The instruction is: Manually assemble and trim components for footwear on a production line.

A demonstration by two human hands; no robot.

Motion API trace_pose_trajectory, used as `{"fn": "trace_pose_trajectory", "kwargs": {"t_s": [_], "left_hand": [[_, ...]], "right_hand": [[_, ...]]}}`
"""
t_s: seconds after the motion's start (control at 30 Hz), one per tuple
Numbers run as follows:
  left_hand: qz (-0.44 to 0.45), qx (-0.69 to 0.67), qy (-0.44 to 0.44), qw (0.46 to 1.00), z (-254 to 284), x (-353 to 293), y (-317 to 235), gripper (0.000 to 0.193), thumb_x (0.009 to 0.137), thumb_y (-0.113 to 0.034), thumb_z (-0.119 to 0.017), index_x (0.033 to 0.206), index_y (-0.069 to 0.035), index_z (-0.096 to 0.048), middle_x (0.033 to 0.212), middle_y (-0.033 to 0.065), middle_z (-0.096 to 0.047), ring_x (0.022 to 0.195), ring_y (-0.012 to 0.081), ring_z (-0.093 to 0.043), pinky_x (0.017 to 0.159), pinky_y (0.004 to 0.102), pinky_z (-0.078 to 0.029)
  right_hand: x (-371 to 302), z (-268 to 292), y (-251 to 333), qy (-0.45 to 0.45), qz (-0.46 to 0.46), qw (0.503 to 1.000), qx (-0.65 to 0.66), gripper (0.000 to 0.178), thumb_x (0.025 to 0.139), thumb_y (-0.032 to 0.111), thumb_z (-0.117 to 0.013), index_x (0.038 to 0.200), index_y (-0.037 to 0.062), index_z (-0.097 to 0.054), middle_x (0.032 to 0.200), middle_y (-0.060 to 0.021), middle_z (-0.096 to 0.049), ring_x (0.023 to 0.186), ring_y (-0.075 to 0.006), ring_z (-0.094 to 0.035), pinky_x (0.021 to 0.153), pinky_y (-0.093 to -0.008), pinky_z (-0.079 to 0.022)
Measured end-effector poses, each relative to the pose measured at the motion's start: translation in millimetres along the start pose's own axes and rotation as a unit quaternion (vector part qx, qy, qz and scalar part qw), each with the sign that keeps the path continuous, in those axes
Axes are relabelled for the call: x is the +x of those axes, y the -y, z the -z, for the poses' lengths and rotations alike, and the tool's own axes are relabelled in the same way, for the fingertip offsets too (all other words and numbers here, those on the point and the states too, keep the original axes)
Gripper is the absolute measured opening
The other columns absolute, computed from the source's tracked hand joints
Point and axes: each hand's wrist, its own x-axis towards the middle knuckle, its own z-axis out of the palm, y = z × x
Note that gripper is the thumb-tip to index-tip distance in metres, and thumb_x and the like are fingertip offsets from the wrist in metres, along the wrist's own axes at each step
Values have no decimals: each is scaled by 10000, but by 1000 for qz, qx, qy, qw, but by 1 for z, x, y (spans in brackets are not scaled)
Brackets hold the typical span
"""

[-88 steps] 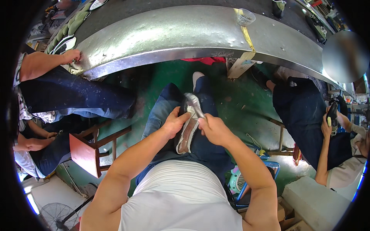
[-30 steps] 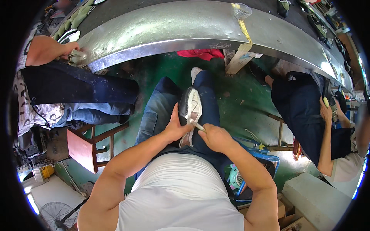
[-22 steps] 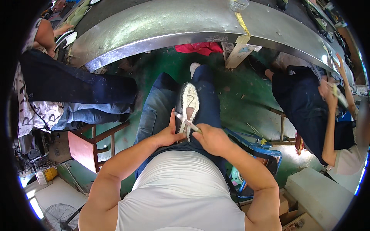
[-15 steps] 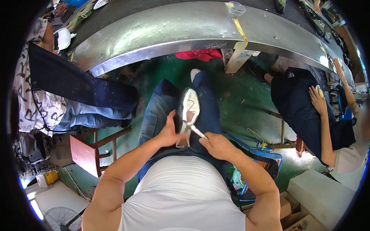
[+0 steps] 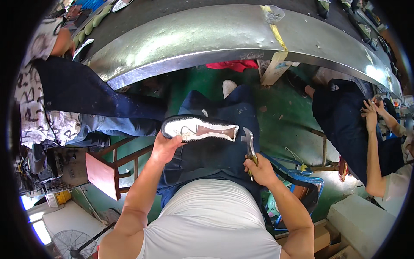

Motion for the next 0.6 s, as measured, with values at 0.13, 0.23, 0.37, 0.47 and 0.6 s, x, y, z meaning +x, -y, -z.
{"fn": "trace_pose_trajectory", "kwargs": {"t_s": [0.13,0.23,0.37,0.47,0.6], "left_hand": [[56,62,3,997,33,-21,-8,583,767,-81,-837,1281,17,-581,1164,122,-688,1050,227,-661,936,373,-536],[91,205,61,973,50,-23,-26,576,734,-126,-866,1237,33,-635,1128,106,-708,1017,195,-655,933,332,-516],[164,359,142,908,45,-21,-47,565,736,-258,-871,1159,64,-677,1048,100,-724,965,157,-639,905,303,-497],[201,427,230,851,39,-14,-50,612,795,-377,-827,1153,90,-662,1013,126,-721,948,169,-631,890,314,-493],[98,521,241,813,27,-11,-33,753,827,-370,-801,1360,75,-510,1198,152,-667,1078,187,-615,963,305,-471]], "right_hand": [[5,-5,19,32,3,991,-131,273,972,236,-590,1093,-8,-607,784,-86,-679,738,-178,-666,698,-321,-520],[8,-11,26,45,19,978,-201,289,955,257,-598,1086,-1,-610,779,-112,-685,745,-222,-680,722,-353,-523],[11,-15,30,52,18,979,-198,288,953,256,-600,1080,-2,-607,781,-124,-686,755,-248,-688,730,-362,-525],[12,-17,35,53,20,975,-215,296,953,265,-605,1077,-3,-605,787,-133,-686,758,-268,-689,729,-368,-523],[10,-18,35,58,32,964,-258,299,945,265,-623,1073,-4,-604,810,-156,-680,788,-294,-684,732,-378,-520]]}}
